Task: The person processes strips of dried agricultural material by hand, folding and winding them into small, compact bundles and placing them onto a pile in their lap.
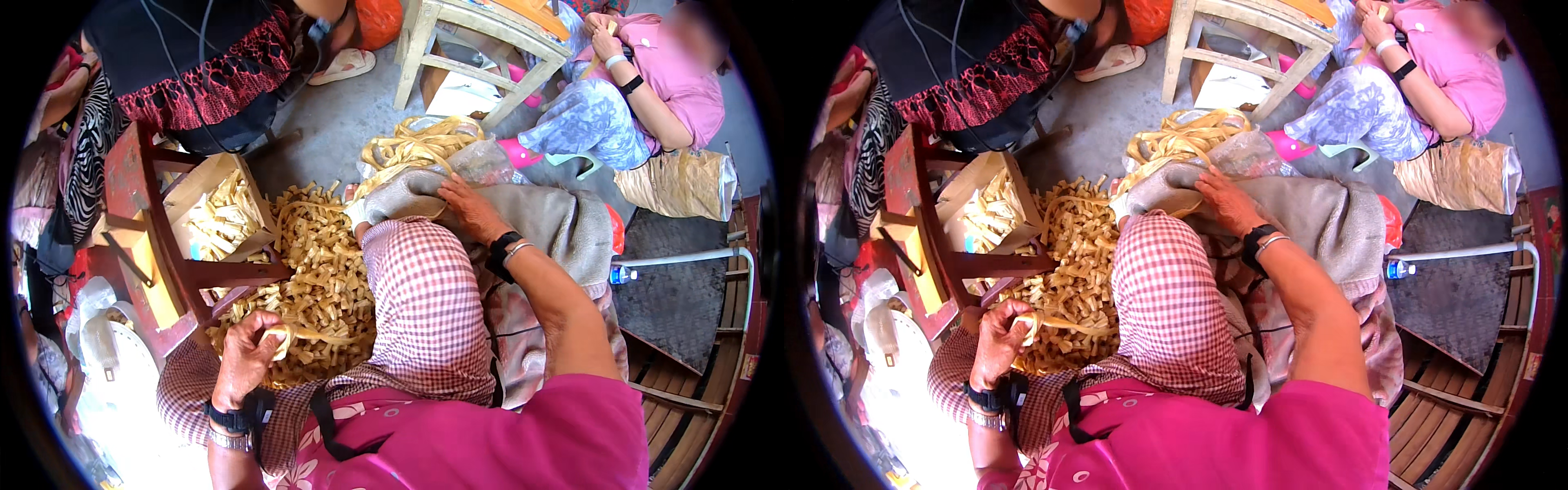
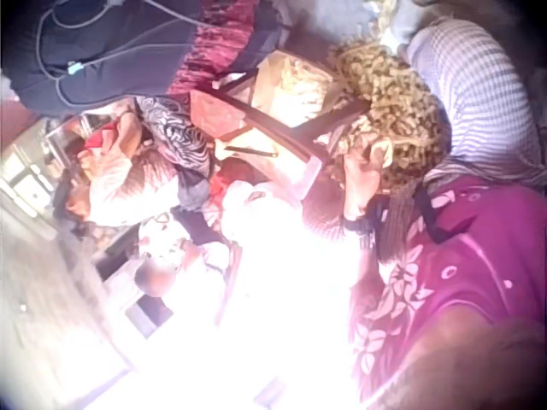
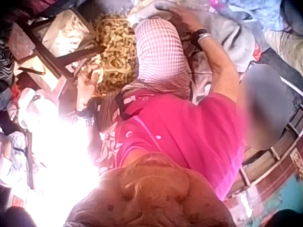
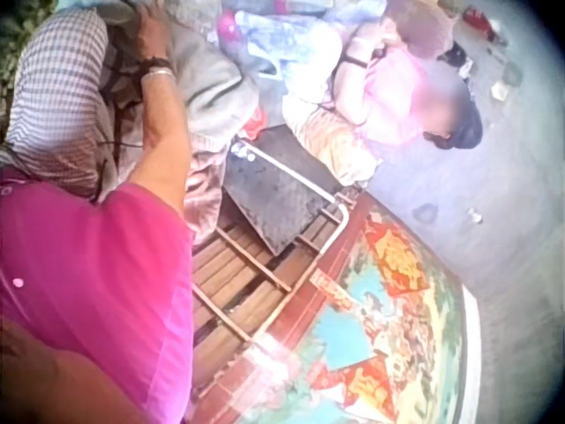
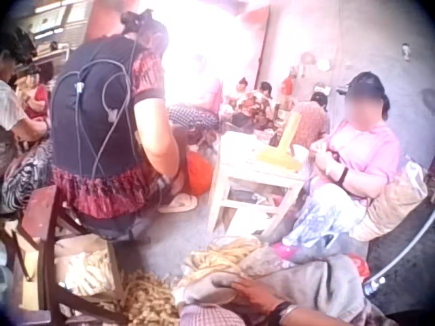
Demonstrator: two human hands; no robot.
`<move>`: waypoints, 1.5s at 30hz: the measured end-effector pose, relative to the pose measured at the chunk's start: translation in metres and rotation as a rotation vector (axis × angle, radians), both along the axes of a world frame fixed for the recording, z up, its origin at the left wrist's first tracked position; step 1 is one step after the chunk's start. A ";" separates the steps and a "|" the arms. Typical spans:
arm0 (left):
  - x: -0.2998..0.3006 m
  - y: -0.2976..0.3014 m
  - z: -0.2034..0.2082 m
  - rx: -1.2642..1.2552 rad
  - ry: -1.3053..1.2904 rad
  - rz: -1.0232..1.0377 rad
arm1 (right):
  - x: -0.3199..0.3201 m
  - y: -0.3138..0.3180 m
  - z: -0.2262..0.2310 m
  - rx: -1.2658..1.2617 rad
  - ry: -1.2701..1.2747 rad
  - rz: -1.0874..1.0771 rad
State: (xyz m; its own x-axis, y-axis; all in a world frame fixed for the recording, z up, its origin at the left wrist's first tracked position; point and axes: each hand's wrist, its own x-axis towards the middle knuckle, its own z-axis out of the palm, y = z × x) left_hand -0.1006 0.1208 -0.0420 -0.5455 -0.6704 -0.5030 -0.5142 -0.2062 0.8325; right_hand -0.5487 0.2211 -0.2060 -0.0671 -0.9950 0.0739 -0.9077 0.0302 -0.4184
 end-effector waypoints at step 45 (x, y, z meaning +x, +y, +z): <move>0.054 0.088 0.023 0.362 1.159 0.413 | 0.317 0.007 0.199 0.062 -1.112 0.396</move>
